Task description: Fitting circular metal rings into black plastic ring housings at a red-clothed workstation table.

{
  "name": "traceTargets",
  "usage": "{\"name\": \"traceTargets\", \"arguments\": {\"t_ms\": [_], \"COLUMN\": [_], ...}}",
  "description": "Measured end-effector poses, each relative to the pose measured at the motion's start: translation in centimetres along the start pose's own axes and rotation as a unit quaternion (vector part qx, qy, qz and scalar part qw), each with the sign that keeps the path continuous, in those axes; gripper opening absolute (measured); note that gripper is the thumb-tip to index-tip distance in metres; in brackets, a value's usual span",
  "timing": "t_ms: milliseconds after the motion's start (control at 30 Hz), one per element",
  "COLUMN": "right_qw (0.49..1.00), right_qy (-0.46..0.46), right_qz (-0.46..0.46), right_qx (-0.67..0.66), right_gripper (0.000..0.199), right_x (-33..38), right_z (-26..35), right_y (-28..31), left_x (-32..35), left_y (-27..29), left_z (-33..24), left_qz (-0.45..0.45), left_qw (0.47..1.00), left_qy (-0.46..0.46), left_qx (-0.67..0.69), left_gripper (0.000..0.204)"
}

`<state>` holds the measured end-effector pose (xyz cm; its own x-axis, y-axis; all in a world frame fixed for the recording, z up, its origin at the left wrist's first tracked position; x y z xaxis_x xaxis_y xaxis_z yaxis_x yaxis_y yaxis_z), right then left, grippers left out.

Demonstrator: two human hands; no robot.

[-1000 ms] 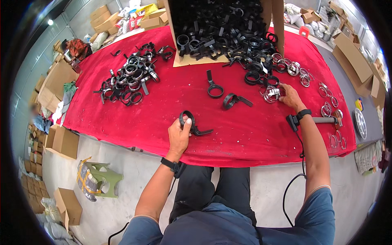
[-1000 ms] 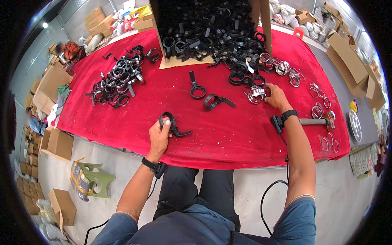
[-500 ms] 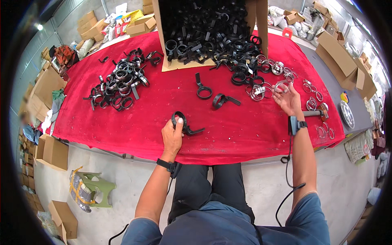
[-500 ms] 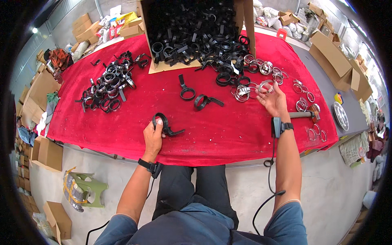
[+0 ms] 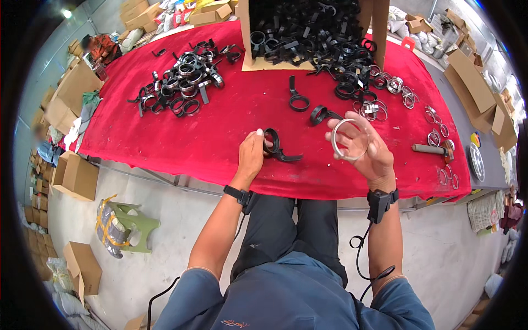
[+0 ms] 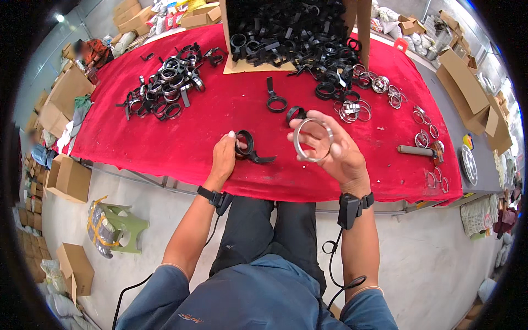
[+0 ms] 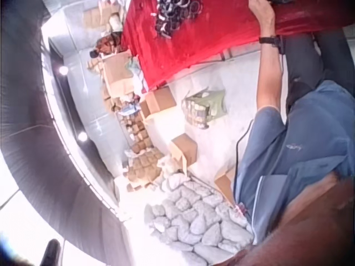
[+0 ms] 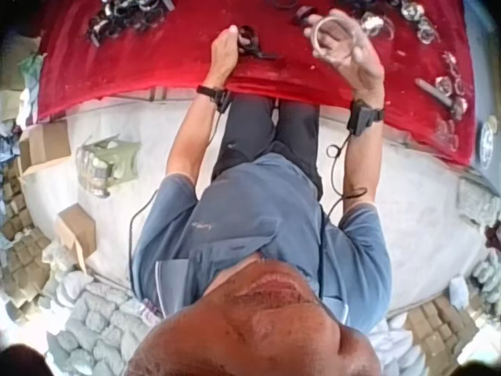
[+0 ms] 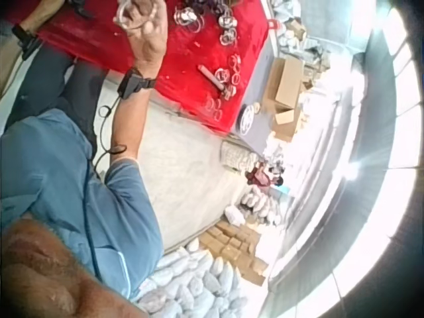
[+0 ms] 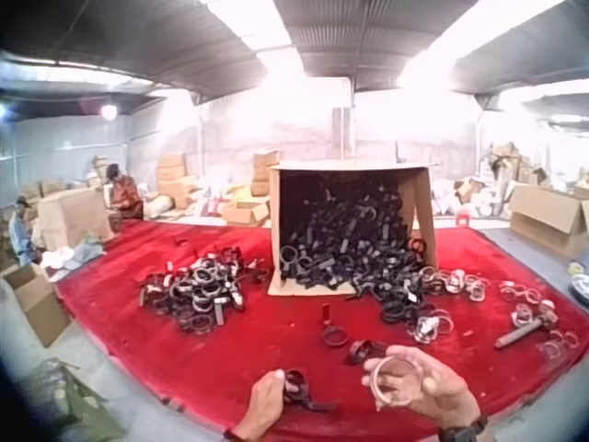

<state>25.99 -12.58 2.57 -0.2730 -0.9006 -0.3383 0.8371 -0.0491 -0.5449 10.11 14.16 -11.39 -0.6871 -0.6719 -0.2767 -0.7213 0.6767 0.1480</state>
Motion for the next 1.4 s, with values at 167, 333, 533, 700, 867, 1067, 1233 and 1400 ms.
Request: {"name": "traceTargets", "arguments": {"t_ms": [167,333,533,700,867,1067,1233,1400], "right_qw": [0.999,0.997,0.996,1.0,0.999,0.994,0.988,0.994], "right_qy": [-0.03,0.007,0.03,0.021,0.012,0.031,-0.008,0.01], "right_qz": [-0.004,0.018,0.077,0.014,-0.029,-0.101,-0.103,-0.084], "right_qx": [0.032,0.076,0.017,0.007,-0.015,-0.036,-0.116,-0.074], "right_gripper": [0.091,0.082,0.093,0.101,0.102,0.104,0.103,0.098], "right_x": [0.7,1.6,2.1,2.7,3.2,3.9,4.1,3.5], "right_z": [-0.3,-0.3,-0.7,-1.2,-2.7,-5.0,-7.0,-8.1], "right_y": [-3.5,-4.2,-5.4,-6.2,-5.8,-6.0,-8.7,-8.4], "left_x": [0.1,2.0,4.9,6.0,6.9,7.0,6.7,7.5], "left_y": [0.9,0.7,1.0,0.7,0.5,-0.4,-2.0,-4.0], "left_z": [0.2,-3.5,-6.4,-8.1,-10.7,-12.5,-10.6,-9.5], "left_qz": [0.014,0.04,0.131,0.2,0.168,0.076,0.084,-0.048], "left_qw": [0.984,0.914,0.824,0.754,0.789,0.907,0.883,0.922], "left_qy": [0.127,0.215,0.202,0.15,0.15,0.111,0.216,0.209], "left_qx": [0.125,0.341,0.513,0.608,0.572,0.399,0.409,0.322], "left_gripper": [0.057,0.06,0.055,0.05,0.039,0.042,0.037,0.061]}}
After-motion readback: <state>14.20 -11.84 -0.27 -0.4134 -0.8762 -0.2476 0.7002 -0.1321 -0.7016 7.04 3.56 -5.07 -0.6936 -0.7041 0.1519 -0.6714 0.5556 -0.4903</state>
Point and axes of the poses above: each hand's wrist, its own x-axis away from the middle knuckle, its own y-axis out of the back of the hand, z = x × y, the point moved 3 cm from there along -x, towards the middle knuckle, and after that the axes turned 1 degree about z, right-handed, at the moved point
